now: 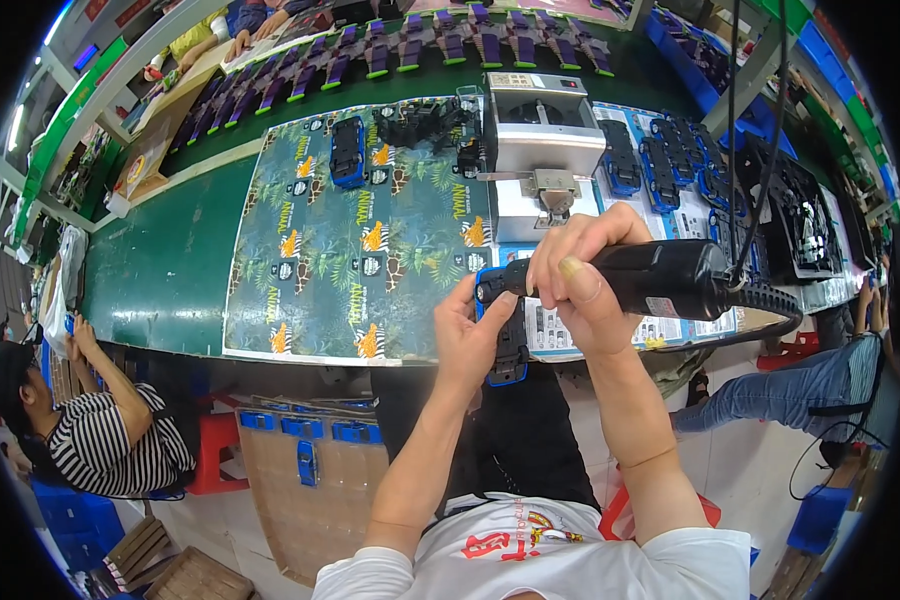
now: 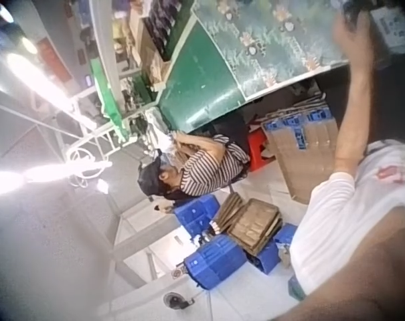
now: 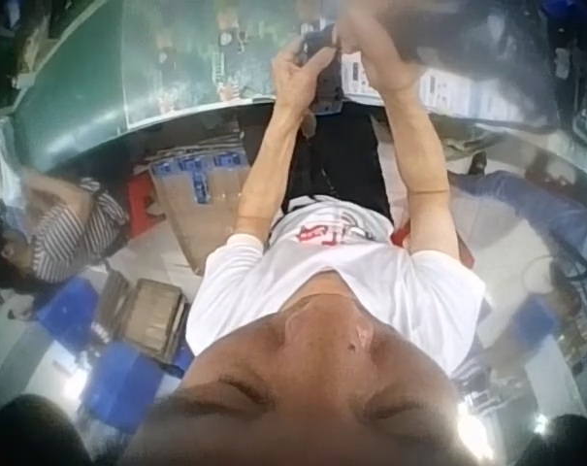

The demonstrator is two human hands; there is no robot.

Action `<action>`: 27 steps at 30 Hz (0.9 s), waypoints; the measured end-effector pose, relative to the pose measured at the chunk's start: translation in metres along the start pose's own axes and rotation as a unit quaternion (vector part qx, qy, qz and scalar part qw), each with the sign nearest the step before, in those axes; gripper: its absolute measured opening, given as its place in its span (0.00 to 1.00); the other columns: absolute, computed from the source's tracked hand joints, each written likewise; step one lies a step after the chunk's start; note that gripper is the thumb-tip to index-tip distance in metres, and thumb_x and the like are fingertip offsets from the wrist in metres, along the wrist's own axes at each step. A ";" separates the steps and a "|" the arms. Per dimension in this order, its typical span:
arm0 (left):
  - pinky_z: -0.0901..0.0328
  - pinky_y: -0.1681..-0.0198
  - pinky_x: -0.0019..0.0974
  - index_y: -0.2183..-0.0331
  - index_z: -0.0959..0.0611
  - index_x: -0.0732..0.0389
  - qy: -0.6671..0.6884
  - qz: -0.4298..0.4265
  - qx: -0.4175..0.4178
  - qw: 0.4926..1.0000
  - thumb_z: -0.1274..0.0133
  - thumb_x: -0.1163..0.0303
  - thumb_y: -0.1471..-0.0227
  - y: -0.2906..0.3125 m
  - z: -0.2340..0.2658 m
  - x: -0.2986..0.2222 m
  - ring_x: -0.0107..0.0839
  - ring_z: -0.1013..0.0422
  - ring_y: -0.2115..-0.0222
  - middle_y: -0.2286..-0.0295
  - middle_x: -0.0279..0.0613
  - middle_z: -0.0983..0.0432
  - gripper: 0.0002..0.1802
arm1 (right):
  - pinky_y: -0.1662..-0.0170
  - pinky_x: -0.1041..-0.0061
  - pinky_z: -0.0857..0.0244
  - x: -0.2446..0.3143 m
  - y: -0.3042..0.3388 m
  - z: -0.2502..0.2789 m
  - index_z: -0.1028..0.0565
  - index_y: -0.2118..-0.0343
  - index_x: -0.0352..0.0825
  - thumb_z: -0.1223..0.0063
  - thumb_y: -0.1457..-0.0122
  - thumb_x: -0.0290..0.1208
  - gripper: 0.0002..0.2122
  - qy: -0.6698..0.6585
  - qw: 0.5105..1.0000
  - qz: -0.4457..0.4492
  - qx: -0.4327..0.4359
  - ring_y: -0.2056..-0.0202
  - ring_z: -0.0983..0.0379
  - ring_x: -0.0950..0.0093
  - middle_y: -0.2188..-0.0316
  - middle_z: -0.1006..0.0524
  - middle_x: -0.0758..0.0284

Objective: The person assembles toy cars by fastening components with an electric screwdriver and placing the assembled cars on the table.

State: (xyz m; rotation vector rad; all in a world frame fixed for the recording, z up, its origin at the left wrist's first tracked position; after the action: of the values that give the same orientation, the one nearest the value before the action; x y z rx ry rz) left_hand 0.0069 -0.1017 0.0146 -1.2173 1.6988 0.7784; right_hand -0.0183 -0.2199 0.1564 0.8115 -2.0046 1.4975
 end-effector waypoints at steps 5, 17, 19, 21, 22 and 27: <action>0.31 0.64 0.26 0.59 0.19 0.66 0.061 0.034 -0.039 0.997 0.41 0.74 0.47 -0.006 0.009 -0.002 0.21 0.26 0.70 0.68 0.37 0.20 0.12 | 0.76 0.73 0.35 0.019 -0.018 0.013 0.35 0.66 0.35 0.52 0.38 0.31 0.07 -0.093 0.995 0.044 -0.008 0.84 0.37 0.77 0.82 0.34 0.68; 0.23 0.64 0.42 0.51 0.30 0.66 0.170 0.114 -0.019 0.979 0.47 0.84 0.54 -0.013 0.021 -0.003 0.40 0.23 0.62 0.57 0.49 0.25 0.26 | 0.81 0.86 0.42 0.005 -0.061 0.040 0.24 0.76 0.31 0.35 0.47 0.23 0.07 0.136 0.983 0.031 -0.122 0.85 0.33 0.87 0.85 0.27 0.75; 0.22 0.64 0.43 0.51 0.27 0.65 0.179 0.099 -0.009 0.979 0.45 0.83 0.52 -0.017 0.025 -0.001 0.40 0.22 0.61 0.56 0.50 0.24 0.24 | 0.81 0.86 0.44 0.002 -0.065 0.035 0.24 0.78 0.32 0.35 0.47 0.25 0.08 0.164 0.979 0.036 -0.111 0.85 0.35 0.89 0.86 0.28 0.76; 0.22 0.65 0.42 0.51 0.27 0.65 0.194 0.100 -0.009 0.976 0.45 0.84 0.53 -0.018 0.029 0.003 0.37 0.22 0.62 0.56 0.49 0.24 0.24 | 0.82 0.86 0.45 -0.002 -0.071 0.030 0.25 0.78 0.32 0.35 0.46 0.26 0.09 0.179 0.980 -0.008 -0.091 0.85 0.36 0.89 0.87 0.29 0.77; 0.22 0.65 0.41 0.52 0.27 0.65 0.200 0.098 -0.014 0.975 0.45 0.84 0.53 -0.018 0.031 0.004 0.37 0.23 0.62 0.56 0.48 0.24 0.24 | 0.82 0.85 0.45 -0.006 -0.076 0.028 0.25 0.79 0.32 0.35 0.46 0.27 0.09 0.172 0.982 -0.016 -0.075 0.86 0.36 0.88 0.87 0.30 0.76; 0.24 0.64 0.41 0.51 0.29 0.64 0.191 0.077 -0.023 0.978 0.44 0.84 0.55 -0.020 0.029 0.006 0.35 0.24 0.63 0.57 0.47 0.26 0.26 | 0.83 0.81 0.44 -0.010 -0.050 0.035 0.28 0.73 0.32 0.38 0.46 0.26 0.08 0.000 0.986 -0.133 -0.102 0.90 0.37 0.81 0.88 0.31 0.71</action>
State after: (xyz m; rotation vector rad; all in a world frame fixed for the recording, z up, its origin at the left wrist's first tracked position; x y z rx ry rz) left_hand 0.0338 -0.0853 -0.0028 -1.3431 2.1185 0.7100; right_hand 0.0225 -0.2624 0.1733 0.9483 -1.9237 1.1234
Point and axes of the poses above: each hand's wrist, its own y-axis away from the middle knuckle, its own z-axis out of the back of the hand, x = y × z, the point moved 7 cm from there along -y, towards the middle knuckle
